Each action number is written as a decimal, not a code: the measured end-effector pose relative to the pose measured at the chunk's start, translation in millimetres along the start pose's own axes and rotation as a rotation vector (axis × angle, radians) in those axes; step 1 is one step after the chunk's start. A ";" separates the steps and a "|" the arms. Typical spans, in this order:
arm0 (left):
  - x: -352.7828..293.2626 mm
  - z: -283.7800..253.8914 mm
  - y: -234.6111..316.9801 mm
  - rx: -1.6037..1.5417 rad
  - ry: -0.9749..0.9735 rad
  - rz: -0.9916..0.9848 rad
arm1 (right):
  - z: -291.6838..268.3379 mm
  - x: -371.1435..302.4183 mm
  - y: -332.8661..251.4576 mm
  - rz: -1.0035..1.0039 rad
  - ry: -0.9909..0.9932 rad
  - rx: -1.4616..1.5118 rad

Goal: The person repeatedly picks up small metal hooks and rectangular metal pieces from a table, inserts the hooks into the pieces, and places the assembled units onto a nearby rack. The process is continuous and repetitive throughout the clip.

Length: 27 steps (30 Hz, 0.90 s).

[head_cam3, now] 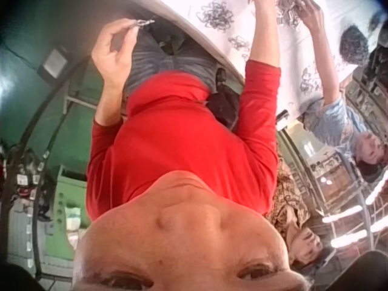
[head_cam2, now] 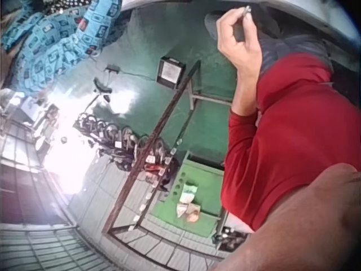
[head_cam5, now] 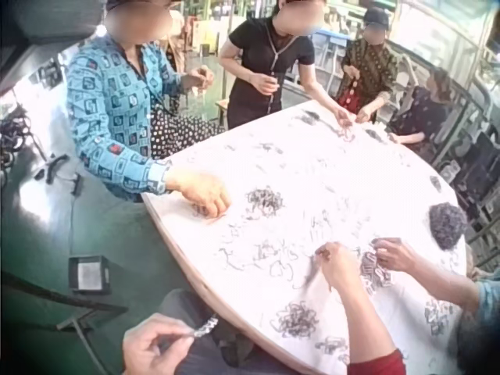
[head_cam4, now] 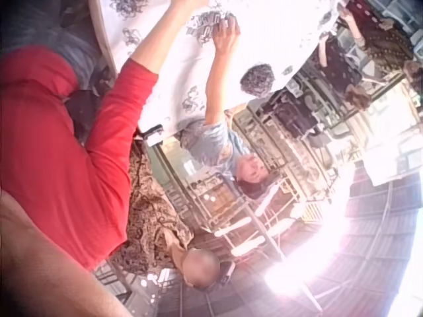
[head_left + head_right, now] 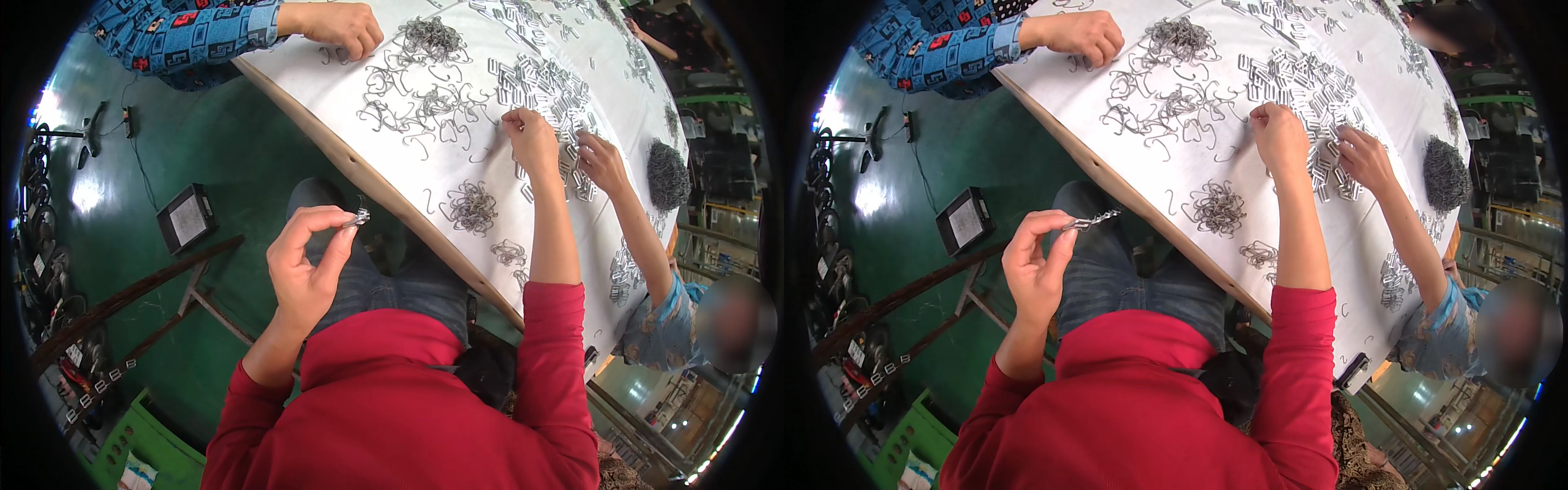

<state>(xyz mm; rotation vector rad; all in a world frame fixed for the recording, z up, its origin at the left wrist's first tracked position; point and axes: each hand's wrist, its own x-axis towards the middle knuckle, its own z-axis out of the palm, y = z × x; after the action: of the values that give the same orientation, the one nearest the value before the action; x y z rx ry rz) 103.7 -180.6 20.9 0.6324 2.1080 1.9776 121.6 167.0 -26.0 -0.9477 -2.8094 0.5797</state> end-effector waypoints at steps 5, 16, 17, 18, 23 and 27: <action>-0.5 0.5 2.4 -0.017 0.003 -0.004 | 4.1 13.1 -14.2 0.022 -0.131 -0.034; 5.1 -2.8 3.1 -0.106 -0.009 0.000 | -37.2 -21.3 -43.5 -0.004 -0.681 0.855; 6.2 -4.9 4.3 -0.119 -0.023 -0.013 | -43.6 -27.7 -54.4 -0.038 -0.707 0.908; 7.7 -7.0 5.9 -0.131 -0.037 -0.027 | -52.9 -32.1 -67.4 -0.072 -0.693 0.895; 18.3 -16.3 18.0 -0.231 -0.094 0.022 | -100.9 -72.7 -151.9 -0.364 -0.634 0.681; 23.3 -29.8 31.2 -0.233 -0.166 0.003 | -117.7 -94.4 -195.7 -0.725 -0.516 0.457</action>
<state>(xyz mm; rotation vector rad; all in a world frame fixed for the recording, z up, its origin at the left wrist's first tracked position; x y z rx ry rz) 76.2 -197.0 58.1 0.7271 1.7510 2.0532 114.7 4.5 159.9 0.3498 -2.8929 1.3807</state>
